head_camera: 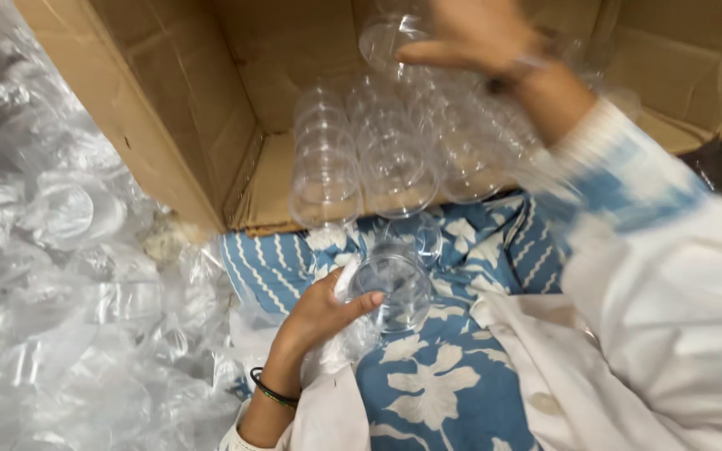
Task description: The person sits on the floor and packs clear plastic cups into thin plastic bags, one cup per bag, then places each bagged cup into a large cardboard box. They repeatedly open a bag, insert a cup, and set the filled bag with the stacked cups in the box.
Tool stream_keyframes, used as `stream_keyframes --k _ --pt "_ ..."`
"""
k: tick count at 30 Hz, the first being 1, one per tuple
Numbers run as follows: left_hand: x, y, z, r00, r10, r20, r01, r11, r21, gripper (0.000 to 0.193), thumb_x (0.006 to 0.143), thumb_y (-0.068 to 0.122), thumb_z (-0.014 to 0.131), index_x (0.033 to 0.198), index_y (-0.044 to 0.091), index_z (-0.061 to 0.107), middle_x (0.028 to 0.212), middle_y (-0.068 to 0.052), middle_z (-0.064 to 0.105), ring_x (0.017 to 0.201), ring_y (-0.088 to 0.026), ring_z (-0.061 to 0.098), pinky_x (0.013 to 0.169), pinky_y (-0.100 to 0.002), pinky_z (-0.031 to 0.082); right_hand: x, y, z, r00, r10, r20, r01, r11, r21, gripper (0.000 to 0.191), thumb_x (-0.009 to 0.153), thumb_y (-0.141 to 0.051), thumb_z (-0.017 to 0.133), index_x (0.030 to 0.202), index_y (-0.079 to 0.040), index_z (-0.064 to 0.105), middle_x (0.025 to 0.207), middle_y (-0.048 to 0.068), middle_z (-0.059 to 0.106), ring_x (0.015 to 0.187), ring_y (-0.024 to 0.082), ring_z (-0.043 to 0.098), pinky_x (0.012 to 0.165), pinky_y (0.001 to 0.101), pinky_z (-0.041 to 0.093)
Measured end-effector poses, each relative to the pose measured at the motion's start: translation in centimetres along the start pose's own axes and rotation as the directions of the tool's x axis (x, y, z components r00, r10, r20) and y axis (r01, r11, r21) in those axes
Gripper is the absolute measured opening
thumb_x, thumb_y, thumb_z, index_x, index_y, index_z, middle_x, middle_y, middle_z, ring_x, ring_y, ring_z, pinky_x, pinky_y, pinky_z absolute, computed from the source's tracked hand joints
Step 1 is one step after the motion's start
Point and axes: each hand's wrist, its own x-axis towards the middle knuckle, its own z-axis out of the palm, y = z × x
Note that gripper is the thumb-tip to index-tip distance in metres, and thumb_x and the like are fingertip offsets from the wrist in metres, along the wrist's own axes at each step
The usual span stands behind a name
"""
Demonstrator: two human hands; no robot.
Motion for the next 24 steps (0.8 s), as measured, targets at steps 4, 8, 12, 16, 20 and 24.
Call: stream_keyframes --k 4,8,12,16,20,24 --pt "-1.4 -1.3 0.9 0.998 -0.056 0.029 0.059 0.989 -0.137 0.077 0.079 0.051 0.079 0.137 0.003 0.060 0.120 -0.011 0.074 0.109 -0.019 0.068 0.096 -0.032 0.052 -19.6 -1.2 -5.6 0.995 0.056 -0.084 -0.025 0.940 0.340 0.087 0.075 -0.050 0.087 0.134 0.002 0.049 0.099 0.023 0.063 0.087 0.031 0.062 0.070 0.0410 0.050" --pt "-1.8 -3.2 2.2 0.988 -0.145 0.044 0.152 0.942 -0.298 0.073 0.081 0.047 0.078 0.137 0.003 0.061 0.116 -0.009 0.074 0.102 -0.016 0.066 0.087 -0.032 0.055 -29.6 -3.8 0.5 0.894 0.357 0.270 -0.443 0.618 0.649 0.075 0.066 -0.035 0.090 0.124 -0.002 0.054 0.106 0.013 0.059 0.071 0.015 0.056 0.055 0.0283 0.048" --pt "-1.3 -5.6 3.2 0.988 -0.156 0.015 0.147 0.890 -0.432 0.075 0.083 0.049 0.074 0.141 0.005 0.055 0.117 -0.004 0.073 0.103 -0.011 0.066 0.086 -0.029 0.055 -30.3 -6.5 10.2 0.819 0.514 0.257 -0.449 0.294 0.844 0.083 0.081 -0.040 0.081 0.142 -0.001 0.041 0.126 0.017 0.061 0.097 0.019 0.069 0.075 0.0302 0.060" --pt "-0.8 -7.4 3.8 0.964 -0.257 -0.075 0.183 0.836 -0.517 0.071 0.086 0.053 0.069 0.137 0.004 0.060 0.109 -0.006 0.074 0.093 -0.013 0.067 0.080 -0.029 0.055 -30.7 -8.8 12.9 0.938 0.337 -0.074 -0.209 0.726 0.655 0.107 0.075 -0.034 0.089 0.155 -0.003 0.024 0.151 0.032 0.032 0.133 0.039 0.048 0.093 0.0431 0.057" --pt "-0.2 -8.0 3.7 0.947 -0.268 -0.179 0.140 0.842 -0.521 0.069 0.091 0.058 0.066 0.128 0.000 0.068 0.100 -0.006 0.069 0.083 -0.015 0.060 0.070 -0.031 0.051 -30.7 -11.8 11.6 0.952 0.052 -0.303 -0.026 0.996 0.090 0.111 0.068 -0.042 0.094 0.154 -0.016 0.029 0.153 0.034 0.018 0.139 0.056 0.034 0.109 0.0595 0.040" --pt "1.1 -7.2 2.8 0.945 -0.228 -0.233 0.098 0.880 -0.465 0.065 0.090 0.059 0.065 0.118 0.001 0.070 0.092 -0.007 0.072 0.077 -0.014 0.064 0.065 -0.030 0.054 -28.6 -14.6 11.5 0.901 -0.235 -0.365 0.291 0.950 0.108 0.107 0.070 -0.036 0.092 0.155 -0.022 0.029 0.160 0.028 0.018 0.144 0.052 0.036 0.113 0.0568 0.040"
